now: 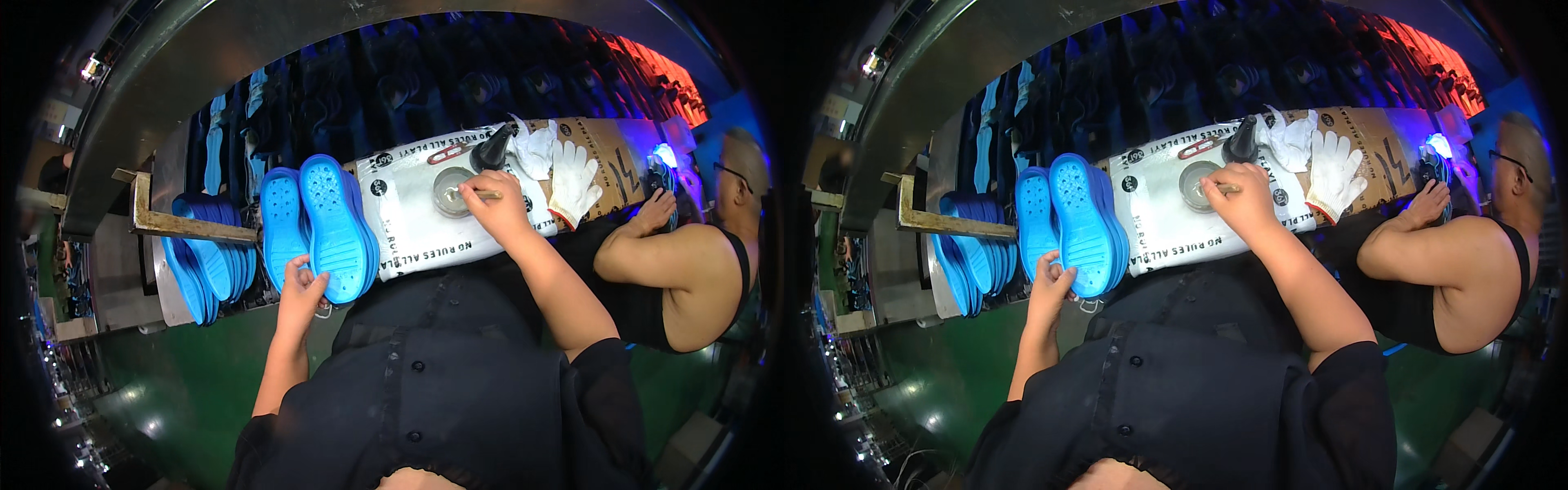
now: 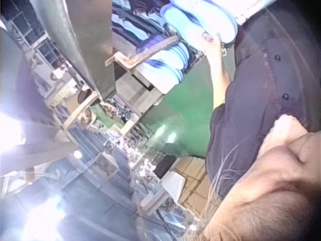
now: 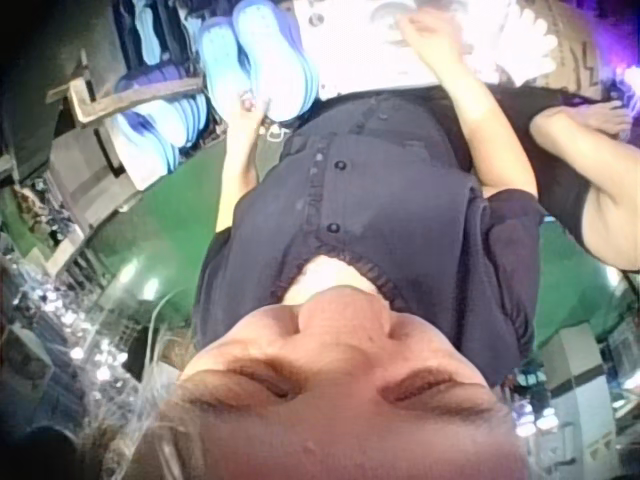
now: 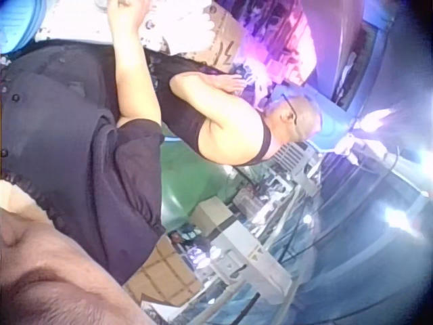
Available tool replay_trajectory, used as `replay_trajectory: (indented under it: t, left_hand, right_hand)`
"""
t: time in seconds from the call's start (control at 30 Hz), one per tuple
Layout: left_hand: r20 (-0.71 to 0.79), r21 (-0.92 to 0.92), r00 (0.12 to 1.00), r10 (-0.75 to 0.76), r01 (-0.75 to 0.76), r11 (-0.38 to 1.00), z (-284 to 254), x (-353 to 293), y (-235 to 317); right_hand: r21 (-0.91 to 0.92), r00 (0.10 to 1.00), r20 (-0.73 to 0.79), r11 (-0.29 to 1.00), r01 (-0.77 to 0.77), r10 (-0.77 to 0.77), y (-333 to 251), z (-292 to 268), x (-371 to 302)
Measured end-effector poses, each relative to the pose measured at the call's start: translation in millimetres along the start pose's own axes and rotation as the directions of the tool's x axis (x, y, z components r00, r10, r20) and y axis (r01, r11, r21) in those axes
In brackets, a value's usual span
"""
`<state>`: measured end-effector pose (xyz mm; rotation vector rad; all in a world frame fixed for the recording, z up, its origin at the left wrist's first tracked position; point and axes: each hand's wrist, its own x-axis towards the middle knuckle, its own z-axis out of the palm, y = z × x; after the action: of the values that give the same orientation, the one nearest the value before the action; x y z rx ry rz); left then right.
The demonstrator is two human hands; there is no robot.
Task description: The person applies a liquid substance to the edges and soles of blue footwear using a brush, then places the items onto a moving conveyor belt.
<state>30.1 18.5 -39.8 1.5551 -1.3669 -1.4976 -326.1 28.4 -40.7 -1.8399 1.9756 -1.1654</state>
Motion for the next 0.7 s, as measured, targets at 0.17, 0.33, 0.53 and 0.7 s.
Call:
replay_trajectory:
  t: [0.17,0.33,0.53,0.7]
  left_hand:
    - [0.225,-0.214,0.959,-0.171,0.22,0.952,-0.6,-0.7,24.6]
    - [0.35,-0.39,0.909,-0.225,0.36,0.847,4.0,1.1,27.5]
    - [0.276,-0.398,0.957,-0.086,0.195,0.896,23.5,-10.1,50.0]
    - [0.149,-0.409,0.963,0.224,-0.146,0.901,49.1,-17.7,65.9]
  right_hand:
    - [0.091,0.996,-0.04,0.993,-0.076,0.08,-10.5,-20.3,5.7]
    - [0.131,0.997,-0.074,0.991,-0.015,0.025,-3.7,-15.7,-4.5]
    - [0.375,0.962,-0.087,0.903,-0.209,0.259,-7.7,-26.8,-8.9]
    - [0.738,0.852,-0.066,0.6,-0.309,0.52,-16.0,-45.6,-21.1]
